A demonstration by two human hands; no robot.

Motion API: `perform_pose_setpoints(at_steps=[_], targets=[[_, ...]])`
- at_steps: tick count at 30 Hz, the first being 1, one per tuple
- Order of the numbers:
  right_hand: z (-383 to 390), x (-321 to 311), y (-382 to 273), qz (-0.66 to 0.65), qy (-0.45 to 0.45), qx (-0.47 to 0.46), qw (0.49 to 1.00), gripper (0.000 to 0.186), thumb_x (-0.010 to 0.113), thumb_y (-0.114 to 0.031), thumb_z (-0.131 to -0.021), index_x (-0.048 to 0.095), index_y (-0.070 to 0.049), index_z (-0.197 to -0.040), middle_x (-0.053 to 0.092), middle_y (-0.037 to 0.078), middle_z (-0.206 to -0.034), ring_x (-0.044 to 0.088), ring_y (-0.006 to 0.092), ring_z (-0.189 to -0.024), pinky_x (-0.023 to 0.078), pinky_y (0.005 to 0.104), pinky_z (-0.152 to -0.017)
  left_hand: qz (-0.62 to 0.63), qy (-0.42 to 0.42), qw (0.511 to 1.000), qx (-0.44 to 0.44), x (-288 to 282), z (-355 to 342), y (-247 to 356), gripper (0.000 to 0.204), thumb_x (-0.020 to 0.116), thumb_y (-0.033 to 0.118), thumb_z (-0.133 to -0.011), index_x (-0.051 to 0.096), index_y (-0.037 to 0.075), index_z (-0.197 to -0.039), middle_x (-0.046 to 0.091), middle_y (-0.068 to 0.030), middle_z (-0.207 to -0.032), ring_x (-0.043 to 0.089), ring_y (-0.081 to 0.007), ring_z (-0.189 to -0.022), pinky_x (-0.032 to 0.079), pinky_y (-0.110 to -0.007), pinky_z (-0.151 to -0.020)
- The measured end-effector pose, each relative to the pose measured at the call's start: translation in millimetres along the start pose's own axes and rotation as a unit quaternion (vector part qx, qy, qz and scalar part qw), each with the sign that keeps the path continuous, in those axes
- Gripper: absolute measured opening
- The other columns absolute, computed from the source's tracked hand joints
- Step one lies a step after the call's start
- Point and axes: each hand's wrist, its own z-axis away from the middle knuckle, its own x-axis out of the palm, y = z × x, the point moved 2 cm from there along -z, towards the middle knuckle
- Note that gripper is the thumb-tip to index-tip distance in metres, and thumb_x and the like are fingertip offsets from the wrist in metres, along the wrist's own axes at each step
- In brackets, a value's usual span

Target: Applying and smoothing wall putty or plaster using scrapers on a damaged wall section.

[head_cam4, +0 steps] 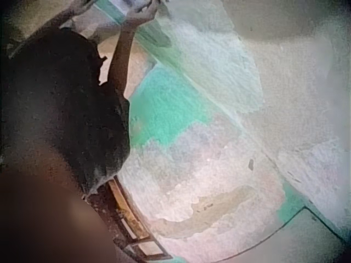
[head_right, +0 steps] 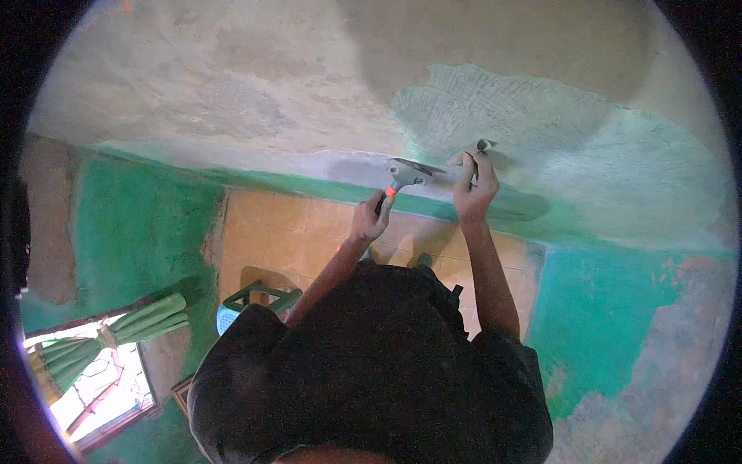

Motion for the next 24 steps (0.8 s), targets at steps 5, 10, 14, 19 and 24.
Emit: perform_pose_setpoints(at_steps=[5,10,14,19,24], targets=[[-6,-4,-7,-0.007,-0.060,0.019,0.998,0.006,0.058,0.001,-0.089,0.063,-0.001,-0.091,0.065,0.013,-0.080,0.065,0.0277,-0.073,0.050,0.0337,-0.066,-0.008,-0.020,1.000,-0.014,-1,-4,-6,0.027,0.055,0.028,-0.095,0.052,0.004,-0.084,0.052,-0.0195,-0.057,0.056,-0.0408,-0.055,0.039,-0.046,-0.048],[-5,-6,-1,0.005,-0.054,0.001,0.999,0.005,0.059,0.002,-0.087,0.063,-0.001,-0.090,0.065,0.013,-0.079,0.065,0.0283,-0.070,0.050,0.0344,-0.065,0.008,-0.017,1.000,0.008,11,0,-6,0.031,0.053,0.030,-0.097,0.051,0.003,-0.082,0.049,-0.0175,-0.055,0.054,-0.0343,-0.048,0.038,-0.043,-0.046],[-5,-5,0,-0.024,-0.068,0.011,0.997,0.005,0.060,0.001,-0.087,0.063,0.000,-0.090,0.065,0.015,-0.080,0.065,0.0308,-0.071,0.050,0.0356,-0.065,-0.016,-0.042,0.999,-0.020,22,5,-14,0.031,0.054,0.030,-0.097,0.052,0.002,-0.083,0.049,-0.0186,-0.056,0.054,-0.0353,-0.049,0.037,-0.043,-0.046],[-3,-6,-4,-0.023,-0.040,0.008,0.999,0.005,0.061,0.001,-0.086,0.063,0.000,-0.091,0.066,0.016,-0.082,0.066,0.0328,-0.075,0.050,0.0367,-0.066,0.004,-0.037,0.999,0.024,26,-8,19,0.032,0.054,0.031,-0.097,0.051,0.002,-0.084,0.049,-0.0186,-0.056,0.053,-0.0379,-0.050,0.037,-0.043,-0.046],[4,0,-2,-0.010,-0.014,0.019,1.000,0.007,0.061,0.000,-0.087,0.064,0.001,-0.093,0.067,0.017,-0.085,0.067,0.0336,-0.079,0.051,0.0369,-0.069,-0.007,-0.012,1.000,-0.013,23,-3,10,0.032,0.054,0.031,-0.097,0.051,0.002,-0.084,0.048,-0.0178,-0.056,0.053,-0.0377,-0.051,0.037,-0.043,-0.047]])
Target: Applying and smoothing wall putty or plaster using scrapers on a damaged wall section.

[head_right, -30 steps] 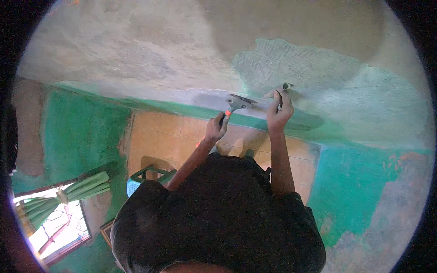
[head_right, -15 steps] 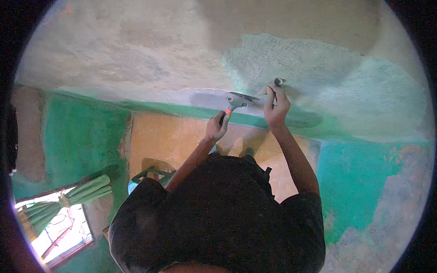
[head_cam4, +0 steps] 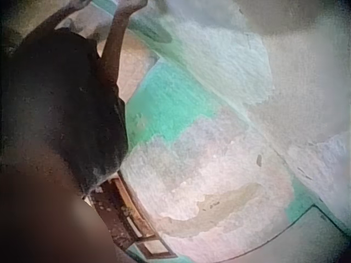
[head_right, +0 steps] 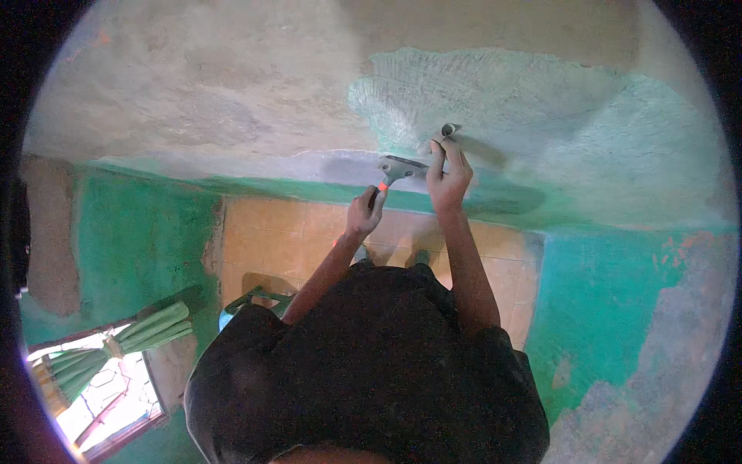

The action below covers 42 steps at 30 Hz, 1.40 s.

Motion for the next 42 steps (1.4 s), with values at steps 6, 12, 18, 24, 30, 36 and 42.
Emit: perform_pose_setpoints(at_steps=[6,12,18,24,30,36,42], targets=[[7,-2,10,0.034,0.001,-0.014,0.999,0.008,0.061,-0.001,-0.088,0.065,0.000,-0.094,0.067,0.017,-0.088,0.066,0.0352,-0.082,0.052,0.0376,-0.070,0.020,-0.010,1.000,-0.003,-2,0,13,0.035,0.054,0.034,-0.097,0.051,0.002,-0.083,0.050,-0.0182,-0.058,0.054,-0.0383,-0.053,0.038,-0.043,-0.048],[43,7,36,0.075,-0.002,0.006,0.997,0.009,0.060,-0.006,-0.091,0.066,0.000,-0.096,0.067,0.017,-0.086,0.065,0.0333,-0.078,0.051,0.0390,-0.068,-0.020,0.036,0.998,-0.049,-3,17,-48,0.029,0.056,0.031,-0.096,0.053,0.004,-0.085,0.055,-0.0189,-0.061,0.059,-0.0403,-0.060,0.040,-0.047,-0.050],[70,19,55,0.086,-0.004,0.032,0.996,0.009,0.059,-0.005,-0.091,0.064,0.001,-0.096,0.066,0.018,-0.088,0.065,0.0370,-0.080,0.051,0.0402,-0.069,-0.018,-0.012,1.000,-0.009,-4,-2,-13,0.028,0.057,0.034,-0.095,0.056,0.006,-0.090,0.058,-0.0189,-0.064,0.061,-0.0401,-0.063,0.043,-0.047,-0.052],[60,2,53,0.130,0.062,0.075,0.987,0.013,0.061,-0.009,-0.092,0.067,0.001,-0.097,0.068,0.016,-0.087,0.066,0.0288,-0.077,0.051,0.0357,-0.065,-0.014,-0.025,0.999,0.019,-7,-2,-3,0.028,0.057,0.031,-0.095,0.057,0.003,-0.090,0.054,-0.0181,-0.059,0.058,-0.0394,-0.056,0.040,-0.044,-0.049],[29,-26,46,0.144,0.119,0.012,0.982,0.014,0.060,-0.008,-0.092,0.067,0.003,-0.097,0.067,0.015,-0.085,0.067,0.0252,-0.073,0.052,0.0324,-0.061,-0.009,-0.030,0.999,0.012,-6,2,-3,0.027,0.058,0.029,-0.095,0.056,0.003,-0.087,0.053,-0.0169,-0.057,0.057,-0.0358,-0.051,0.039,-0.043,-0.047],[23,-32,47,0.133,0.123,0.015,0.983,0.013,0.060,-0.008,-0.093,0.065,0.004,-0.093,0.065,0.014,-0.081,0.067,0.0256,-0.072,0.052,0.0325,-0.061,-0.007,-0.022,1.000,0.007,-6,2,0,0.028,0.057,0.029,-0.095,0.056,0.002,-0.085,0.052,-0.0172,-0.057,0.056,-0.0351,-0.051,0.038,-0.041,-0.046],[19,-32,51,0.129,0.135,-0.010,0.982,0.012,0.060,-0.007,-0.092,0.065,0.003,-0.095,0.067,0.016,-0.083,0.066,0.0254,-0.073,0.051,0.0332,-0.062,0.006,-0.016,1.000,-0.006,-5,2,6,0.031,0.057,0.030,-0.095,0.055,0.001,-0.084,0.050,-0.0176,-0.056,0.053,-0.0334,-0.048,0.038,-0.041,-0.047]])
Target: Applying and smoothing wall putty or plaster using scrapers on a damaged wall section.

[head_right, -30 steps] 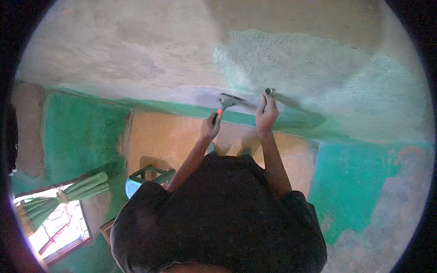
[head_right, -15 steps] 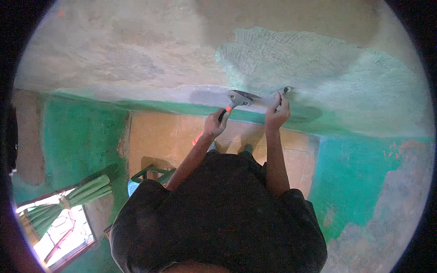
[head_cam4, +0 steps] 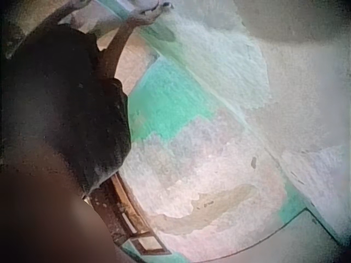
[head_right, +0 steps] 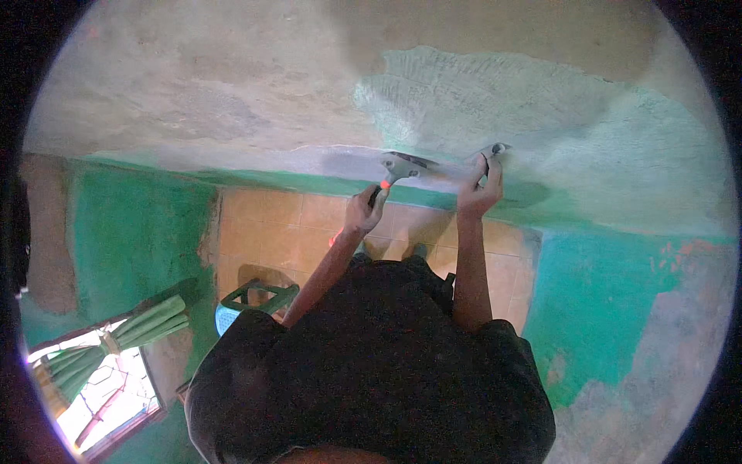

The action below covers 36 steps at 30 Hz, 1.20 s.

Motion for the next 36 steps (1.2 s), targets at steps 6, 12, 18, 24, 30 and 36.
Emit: perform_pose_setpoints(at_steps=[6,12,18,24,30,36], targets=[[1,1,4,-0.025,-0.023,0.016,0.999,0.011,0.061,-0.006,-0.091,0.066,0.002,-0.096,0.067,0.015,-0.084,0.065,0.0244,-0.071,0.050,0.0339,-0.064,0.024,0.003,1.000,-0.019,5,2,0,0.033,0.057,0.034,-0.095,0.056,0.002,-0.084,0.051,-0.0173,-0.056,0.053,-0.0365,-0.049,0.037,-0.043,-0.046],[-5,-5,9,-0.036,-0.073,0.011,0.997,0.009,0.061,-0.001,-0.089,0.065,0.001,-0.097,0.067,0.014,-0.084,0.066,0.0283,-0.076,0.051,0.0359,-0.068,-0.003,0.018,0.999,-0.037,21,9,-32,0.033,0.057,0.033,-0.096,0.056,0.001,-0.085,0.049,-0.0168,-0.057,0.050,-0.0298,-0.049,0.037,-0.039,-0.048],[-11,-10,25,-0.049,-0.073,0.022,0.996,0.007,0.062,-0.001,-0.088,0.066,0.001,-0.094,0.068,0.015,-0.085,0.066,0.0280,-0.073,0.051,0.0343,-0.065,-0.004,0.026,0.999,-0.025,34,-4,-15,0.031,0.056,0.033,-0.095,0.056,0.003,-0.087,0.051,-0.0176,-0.059,0.051,-0.0325,-0.050,0.039,-0.040,-0.049],[-38,-34,42,-0.069,-0.041,0.004,0.997,0.010,0.061,-0.005,-0.091,0.067,0.003,-0.092,0.066,0.014,-0.078,0.064,0.0225,-0.067,0.049,0.0320,-0.062,-0.009,0.032,0.999,-0.038,71,16,-43,0.028,0.058,0.032,-0.095,0.056,0.004,-0.087,0.053,-0.0192,-0.061,0.056,-0.0386,-0.055,0.040,-0.043,-0.049],[-45,-48,62,-0.052,-0.084,0.005,0.995,0.011,0.060,-0.006,-0.092,0.066,0.003,-0.091,0.065,0.013,-0.076,0.063,0.0214,-0.066,0.048,0.0312,-0.062,0.000,0.038,0.999,-0.032,82,8,-22,0.027,0.059,0.031,-0.094,0.057,0.004,-0.088,0.055,-0.0205,-0.063,0.059,-0.0408,-0.060,0.040,-0.044,-0.050],[-47,-41,65,-0.091,-0.095,-0.002,0.991,0.011,0.061,-0.007,-0.091,0.066,0.003,-0.091,0.066,0.012,-0.075,0.062,0.0204,-0.065,0.048,0.0310,-0.061,-0.010,0.034,0.998,-0.056,96,17,-35,0.030,0.059,0.031,-0.094,0.057,0.003,-0.086,0.053,-0.0197,-0.061,0.056,-0.0386,-0.056,0.039,-0.043,-0.050]])
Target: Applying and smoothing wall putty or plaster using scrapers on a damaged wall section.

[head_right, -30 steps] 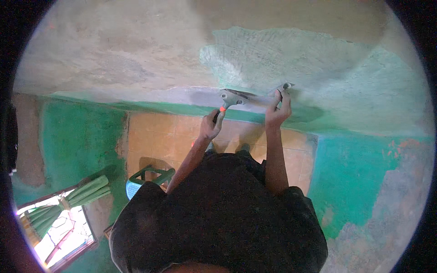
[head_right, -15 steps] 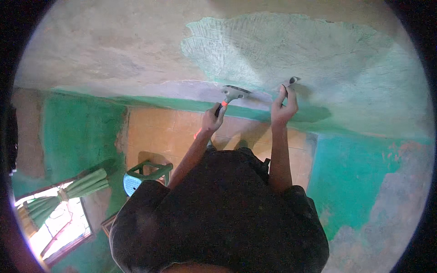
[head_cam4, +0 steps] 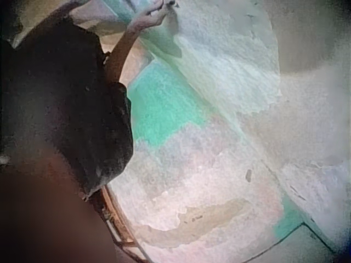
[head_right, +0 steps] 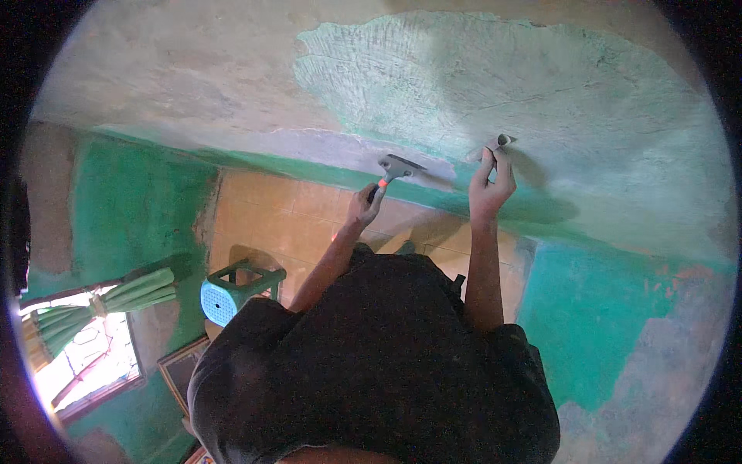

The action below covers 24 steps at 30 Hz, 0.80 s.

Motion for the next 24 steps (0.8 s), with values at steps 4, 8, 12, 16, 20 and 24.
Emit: perform_pose_setpoints(at_steps=[4,8,12,16,20,24], targets=[[-1,-2,1,0.003,-0.004,-0.014,1.000,0.011,0.062,-0.007,-0.091,0.066,0.003,-0.092,0.066,0.011,-0.076,0.062,0.0198,-0.064,0.047,0.0311,-0.060,0.010,0.001,1.000,0.001,3,-2,3,0.036,0.056,0.035,-0.095,0.056,0.001,-0.083,0.050,-0.0188,-0.059,0.050,-0.0333,-0.051,0.038,-0.042,-0.050],[-4,-5,-1,-0.007,-0.003,-0.010,1.000,0.011,0.062,-0.008,-0.091,0.066,0.002,-0.092,0.066,0.011,-0.075,0.061,0.0202,-0.064,0.047,0.0312,-0.059,0.005,-0.012,1.000,-0.028,5,-4,10,0.040,0.054,0.038,-0.095,0.056,0.000,-0.082,0.049,-0.0182,-0.059,0.048,-0.0290,-0.051,0.037,-0.041,-0.051],[-2,-2,1,-0.007,-0.013,-0.001,1.000,0.012,0.062,-0.008,-0.090,0.067,0.002,-0.092,0.066,0.011,-0.075,0.061,0.0206,-0.064,0.046,0.0313,-0.060,0.032,-0.011,0.998,-0.053,7,9,-9,0.042,0.054,0.039,-0.096,0.056,-0.001,-0.082,0.048,-0.0184,-0.059,0.046,-0.0253,-0.052,0.036,-0.040,-0.051],[-3,-4,0,-0.001,-0.013,0.001,1.000,0.011,0.061,-0.008,-0.091,0.067,0.002,-0.091,0.066,0.012,-0.076,0.060,0.0202,-0.064,0.046,0.0312,-0.060,0.046,-0.012,0.998,-0.048,6,6,1,0.043,0.052,0.039,-0.096,0.057,-0.002,-0.084,0.048,-0.0182,-0.059,0.046,-0.0237,-0.052,0.036,-0.039,-0.052],[-3,-4,-3,-0.019,-0.001,-0.012,1.000,0.011,0.061,-0.008,-0.091,0.066,0.002,-0.091,0.065,0.011,-0.076,0.059,0.0192,-0.064,0.045,0.0311,-0.059,0.012,0.008,0.998,-0.057,9,3,-3,0.042,0.052,0.040,-0.096,0.059,0.000,-0.086,0.048,-0.0181,-0.059,0.047,-0.0239,-0.053,0.037,-0.039,-0.053],[-5,-2,-6,-0.023,-0.011,-0.005,1.000,0.010,0.060,-0.007,-0.092,0.065,0.001,-0.092,0.063,0.009,-0.076,0.056,0.0184,-0.063,0.043,0.0307,-0.058,0.013,-0.001,0.998,-0.054,12,9,-14,0.041,0.052,0.040,-0.095,0.059,0.001,-0.086,0.048,-0.0184,-0.059,0.047,-0.0246,-0.052,0.037,-0.040,-0.051]])
